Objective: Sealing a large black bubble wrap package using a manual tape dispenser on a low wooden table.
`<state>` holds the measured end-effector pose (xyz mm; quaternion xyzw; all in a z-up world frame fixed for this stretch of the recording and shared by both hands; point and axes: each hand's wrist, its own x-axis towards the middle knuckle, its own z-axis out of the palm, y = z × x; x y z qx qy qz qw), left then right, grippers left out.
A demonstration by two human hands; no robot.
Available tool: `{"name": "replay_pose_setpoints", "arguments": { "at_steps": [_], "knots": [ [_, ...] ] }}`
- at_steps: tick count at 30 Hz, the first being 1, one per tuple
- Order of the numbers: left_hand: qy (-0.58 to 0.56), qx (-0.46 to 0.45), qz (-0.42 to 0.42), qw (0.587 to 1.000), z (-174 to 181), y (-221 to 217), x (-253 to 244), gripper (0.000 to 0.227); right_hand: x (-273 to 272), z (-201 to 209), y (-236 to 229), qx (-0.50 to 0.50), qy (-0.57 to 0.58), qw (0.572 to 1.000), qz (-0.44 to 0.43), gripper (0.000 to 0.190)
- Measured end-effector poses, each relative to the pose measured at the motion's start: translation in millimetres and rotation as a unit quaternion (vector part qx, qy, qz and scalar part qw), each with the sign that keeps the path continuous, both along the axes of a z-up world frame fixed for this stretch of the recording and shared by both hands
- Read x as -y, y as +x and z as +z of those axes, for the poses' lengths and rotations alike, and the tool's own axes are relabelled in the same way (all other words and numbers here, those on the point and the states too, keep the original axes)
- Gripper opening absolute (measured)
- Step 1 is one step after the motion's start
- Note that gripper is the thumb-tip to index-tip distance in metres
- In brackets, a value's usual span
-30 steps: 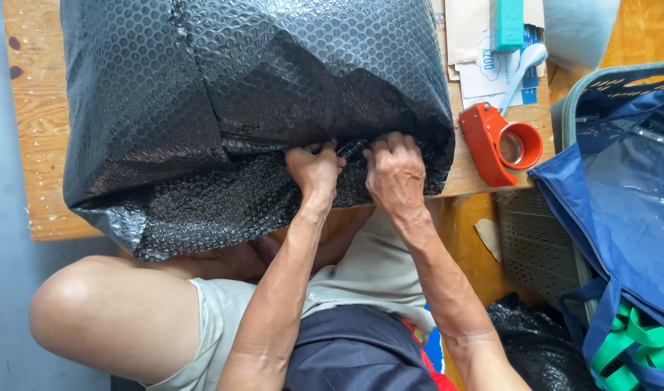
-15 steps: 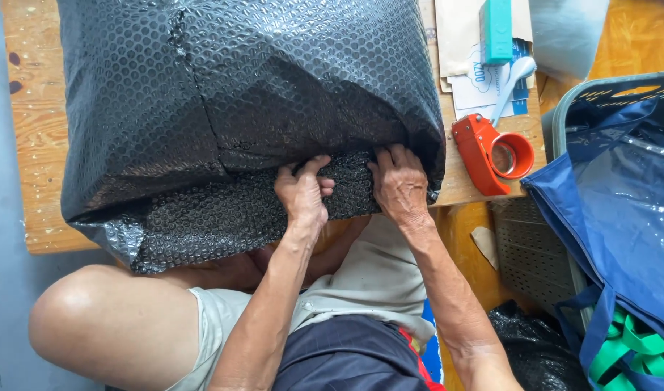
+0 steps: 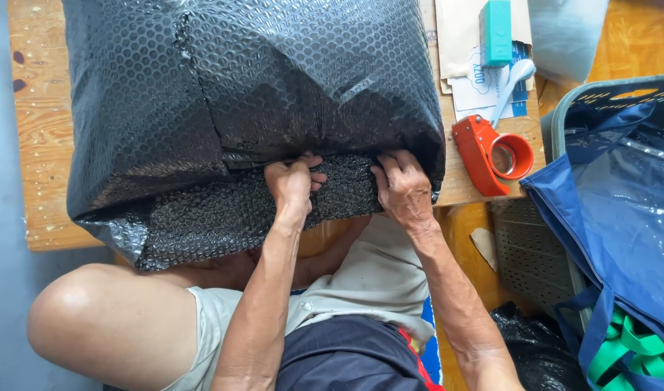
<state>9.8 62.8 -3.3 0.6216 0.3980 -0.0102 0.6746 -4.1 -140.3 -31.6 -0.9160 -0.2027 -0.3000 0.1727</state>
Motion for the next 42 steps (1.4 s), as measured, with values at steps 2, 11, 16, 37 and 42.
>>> {"name": "replay_pose_setpoints", "arguments": {
  "at_steps": [2,11,16,37,42],
  "knots": [
    [-0.001,-0.002,0.004,1.0,-3.2,-1.8,1.0,0.022,1.3,1.5,-2.3,0.021,0.004,1.0,0.004,0.018],
    [-0.05,0.032,0.004,0.998,-13.2,-7.0,5.8,0.038,-9.2,3.8,1.6,0.007,-0.054,0.998,-0.005,0.019],
    [-0.061,0.025,0.002,0.998,-17.6,-3.6,2.1,0.042,-15.6,-5.8,3.7,-0.133,-0.024,0.99,-0.028,0.04],
    [-0.486,0.218,0.214,0.819,-25.3,-12.8,-43.9,0.026,-23.3,-15.0,7.8,-0.096,-0.026,0.994,-0.052,0.059],
    [-0.506,0.23,0.209,0.805,-39.4,-8.0,-38.1,0.037,-30.0,-0.6,4.6,-0.108,-0.031,0.992,-0.05,0.064]
  ]
}}
